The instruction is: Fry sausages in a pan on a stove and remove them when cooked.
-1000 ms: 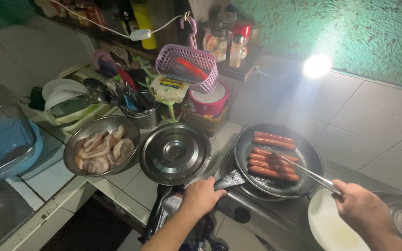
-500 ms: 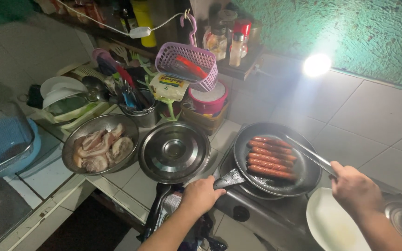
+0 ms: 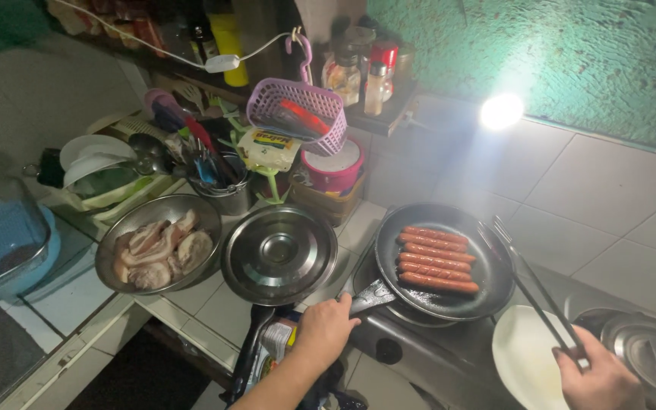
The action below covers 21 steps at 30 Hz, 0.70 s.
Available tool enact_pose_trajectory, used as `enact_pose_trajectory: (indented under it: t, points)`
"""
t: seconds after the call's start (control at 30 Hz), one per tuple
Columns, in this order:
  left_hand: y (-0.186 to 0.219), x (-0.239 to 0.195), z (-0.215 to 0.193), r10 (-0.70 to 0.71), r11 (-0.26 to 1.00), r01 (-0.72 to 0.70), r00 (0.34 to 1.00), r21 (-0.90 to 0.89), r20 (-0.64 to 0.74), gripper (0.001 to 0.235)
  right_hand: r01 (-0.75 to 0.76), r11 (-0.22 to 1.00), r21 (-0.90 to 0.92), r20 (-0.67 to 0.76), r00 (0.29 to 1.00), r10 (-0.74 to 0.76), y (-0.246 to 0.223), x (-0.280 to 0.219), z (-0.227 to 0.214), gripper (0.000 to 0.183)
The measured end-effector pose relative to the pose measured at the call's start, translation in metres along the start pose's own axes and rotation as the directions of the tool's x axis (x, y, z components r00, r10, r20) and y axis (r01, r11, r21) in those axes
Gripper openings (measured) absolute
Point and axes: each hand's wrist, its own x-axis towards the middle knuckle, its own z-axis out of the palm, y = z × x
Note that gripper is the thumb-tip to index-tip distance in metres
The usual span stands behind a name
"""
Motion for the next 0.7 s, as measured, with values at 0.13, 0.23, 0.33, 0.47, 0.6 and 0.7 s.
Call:
enact_pose_trajectory:
  t: [0.13, 0.23, 0.33, 0.47, 0.6, 0.7]
  points:
    - [0.018, 0.001, -0.051, -0.104, 0.987, 0.133, 0.957, -0.09, 0.27, 0.034, -0.088, 0.943, 0.321, 0.029, 0.996, 0.084, 0.047, -0.027, 0.022, 0.054]
    - [0.019, 0.019, -0.069, -0.088, 0.983, 0.13, 0.953, -0.129, 0.291, 0.033, -0.121, 0.928, 0.354, 0.059, 0.993, 0.107, 0.049, -0.036, 0.019, 0.054]
    - [0.021, 0.03, -0.071, -0.076, 0.985, 0.114, 0.96, -0.128, 0.27, 0.034, -0.118, 0.943, 0.312, 0.029, 0.993, 0.115, 0.052, -0.041, 0.025, 0.054]
    - [0.017, 0.028, -0.053, -0.076, 0.992, 0.098, 0.97, -0.086, 0.23, 0.038, -0.135, 0.957, 0.256, 0.085, 0.99, 0.117, 0.037, -0.045, 0.009, 0.056]
    - [0.004, 0.026, -0.024, -0.098, 0.987, 0.127, 0.963, -0.099, 0.251, 0.048, -0.15, 0.952, 0.265, 0.164, 0.98, 0.109, 0.03, -0.045, -0.001, 0.055]
    - [-0.01, 0.033, -0.016, -0.152, 0.971, 0.21, 0.909, -0.111, 0.387, 0.045, -0.178, 0.938, 0.298, 0.239, 0.965, 0.107, 0.031, -0.048, 0.003, 0.054]
